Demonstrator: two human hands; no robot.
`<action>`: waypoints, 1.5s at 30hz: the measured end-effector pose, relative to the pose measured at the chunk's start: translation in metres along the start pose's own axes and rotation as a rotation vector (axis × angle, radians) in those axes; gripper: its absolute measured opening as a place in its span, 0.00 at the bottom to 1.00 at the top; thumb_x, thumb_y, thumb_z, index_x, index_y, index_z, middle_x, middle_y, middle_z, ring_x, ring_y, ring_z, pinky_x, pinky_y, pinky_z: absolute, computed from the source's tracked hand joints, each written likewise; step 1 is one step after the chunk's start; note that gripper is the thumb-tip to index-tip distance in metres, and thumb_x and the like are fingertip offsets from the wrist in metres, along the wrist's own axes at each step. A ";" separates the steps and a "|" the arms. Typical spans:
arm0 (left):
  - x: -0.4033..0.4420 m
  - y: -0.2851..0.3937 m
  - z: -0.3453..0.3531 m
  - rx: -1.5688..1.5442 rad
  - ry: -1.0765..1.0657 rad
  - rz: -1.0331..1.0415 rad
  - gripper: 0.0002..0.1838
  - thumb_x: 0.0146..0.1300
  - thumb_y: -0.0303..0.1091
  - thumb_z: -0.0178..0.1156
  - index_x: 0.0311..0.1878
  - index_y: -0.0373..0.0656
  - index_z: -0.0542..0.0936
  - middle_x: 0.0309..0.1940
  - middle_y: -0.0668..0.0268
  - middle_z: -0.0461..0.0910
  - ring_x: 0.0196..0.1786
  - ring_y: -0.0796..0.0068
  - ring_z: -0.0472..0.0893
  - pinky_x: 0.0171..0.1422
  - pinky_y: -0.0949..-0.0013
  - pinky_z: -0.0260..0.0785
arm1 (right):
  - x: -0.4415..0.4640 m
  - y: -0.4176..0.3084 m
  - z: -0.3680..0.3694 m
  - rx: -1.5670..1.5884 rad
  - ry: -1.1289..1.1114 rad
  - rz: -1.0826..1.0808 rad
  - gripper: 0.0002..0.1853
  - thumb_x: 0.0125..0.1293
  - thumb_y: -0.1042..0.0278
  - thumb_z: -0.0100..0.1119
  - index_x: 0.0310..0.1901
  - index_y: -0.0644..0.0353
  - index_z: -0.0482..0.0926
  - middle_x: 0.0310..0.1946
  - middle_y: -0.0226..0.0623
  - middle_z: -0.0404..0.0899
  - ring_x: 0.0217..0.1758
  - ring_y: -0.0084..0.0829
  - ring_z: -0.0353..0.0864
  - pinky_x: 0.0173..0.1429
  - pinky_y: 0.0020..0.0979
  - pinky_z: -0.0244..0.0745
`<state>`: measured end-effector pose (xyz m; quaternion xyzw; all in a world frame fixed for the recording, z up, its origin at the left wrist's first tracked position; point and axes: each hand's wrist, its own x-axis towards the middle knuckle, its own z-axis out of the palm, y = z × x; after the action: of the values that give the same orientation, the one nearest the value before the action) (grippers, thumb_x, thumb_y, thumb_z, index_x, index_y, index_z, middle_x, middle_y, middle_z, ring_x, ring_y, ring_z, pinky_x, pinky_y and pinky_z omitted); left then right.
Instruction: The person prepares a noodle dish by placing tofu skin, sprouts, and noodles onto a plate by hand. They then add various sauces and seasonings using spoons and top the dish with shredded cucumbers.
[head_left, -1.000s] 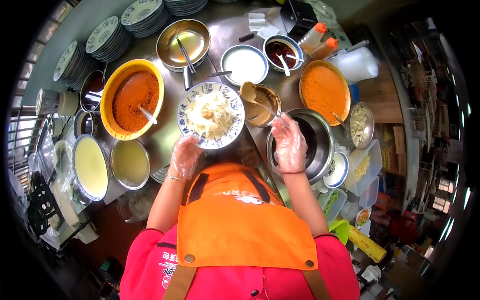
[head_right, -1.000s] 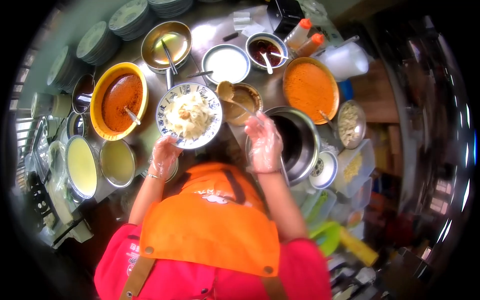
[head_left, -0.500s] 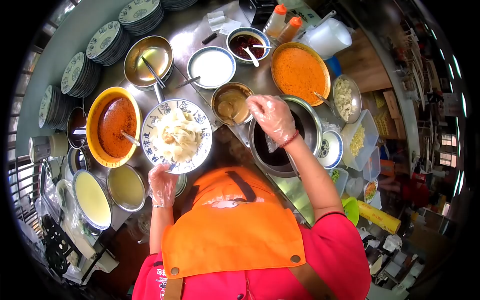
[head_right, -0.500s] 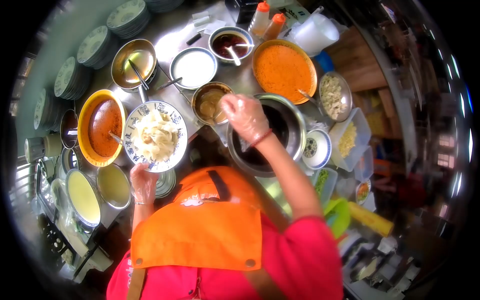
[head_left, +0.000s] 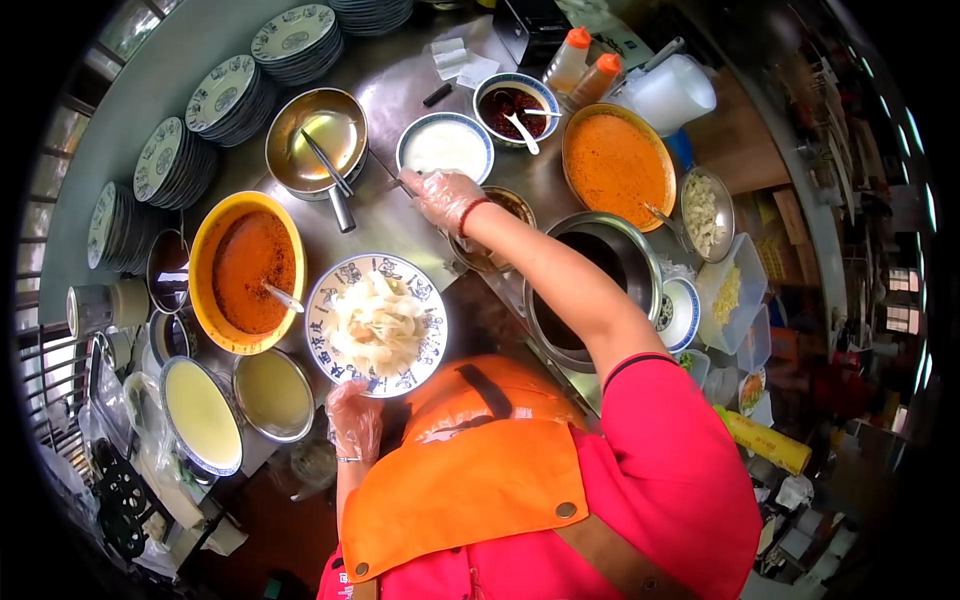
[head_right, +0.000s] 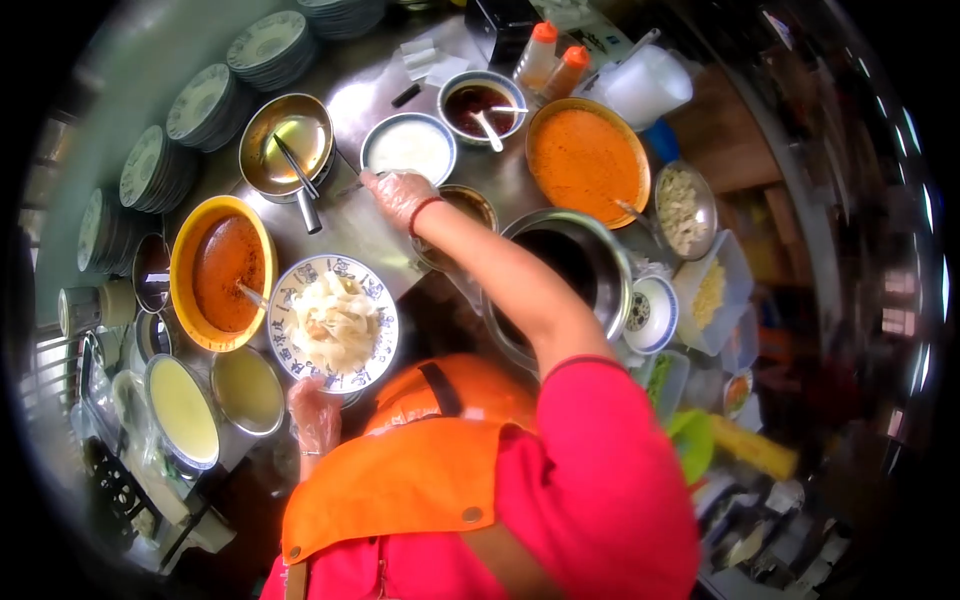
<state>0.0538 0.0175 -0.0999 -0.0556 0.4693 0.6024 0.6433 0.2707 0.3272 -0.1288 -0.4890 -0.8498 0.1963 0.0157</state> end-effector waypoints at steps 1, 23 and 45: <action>-0.001 0.004 0.009 0.006 0.014 -0.011 0.14 0.49 0.26 0.58 0.42 0.33 0.79 0.49 0.57 0.80 0.56 0.59 0.79 0.65 0.54 0.72 | -0.019 0.001 -0.022 -0.012 0.035 0.020 0.13 0.67 0.61 0.53 0.50 0.53 0.78 0.40 0.49 0.84 0.44 0.52 0.84 0.50 0.47 0.78; 0.091 -0.017 0.110 0.181 -0.402 -0.293 0.21 0.51 0.23 0.57 0.50 0.29 0.77 0.52 0.54 0.79 0.55 0.57 0.80 0.65 0.51 0.74 | -0.382 0.015 0.001 0.038 0.584 0.417 0.16 0.65 0.71 0.61 0.55 0.55 0.80 0.27 0.34 0.72 0.28 0.35 0.76 0.33 0.35 0.76; 0.054 -0.049 0.136 0.396 -0.464 -0.334 0.16 0.55 0.27 0.61 0.46 0.29 0.79 0.47 0.54 0.83 0.47 0.58 0.83 0.52 0.59 0.78 | -0.369 0.103 -0.002 1.102 0.963 0.788 0.14 0.78 0.64 0.49 0.47 0.67 0.80 0.27 0.39 0.83 0.26 0.24 0.85 0.30 0.25 0.83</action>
<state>0.1585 0.1299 -0.0850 0.1327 0.4025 0.3826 0.8210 0.5484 0.0644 -0.1013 -0.7035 -0.2987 0.3446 0.5450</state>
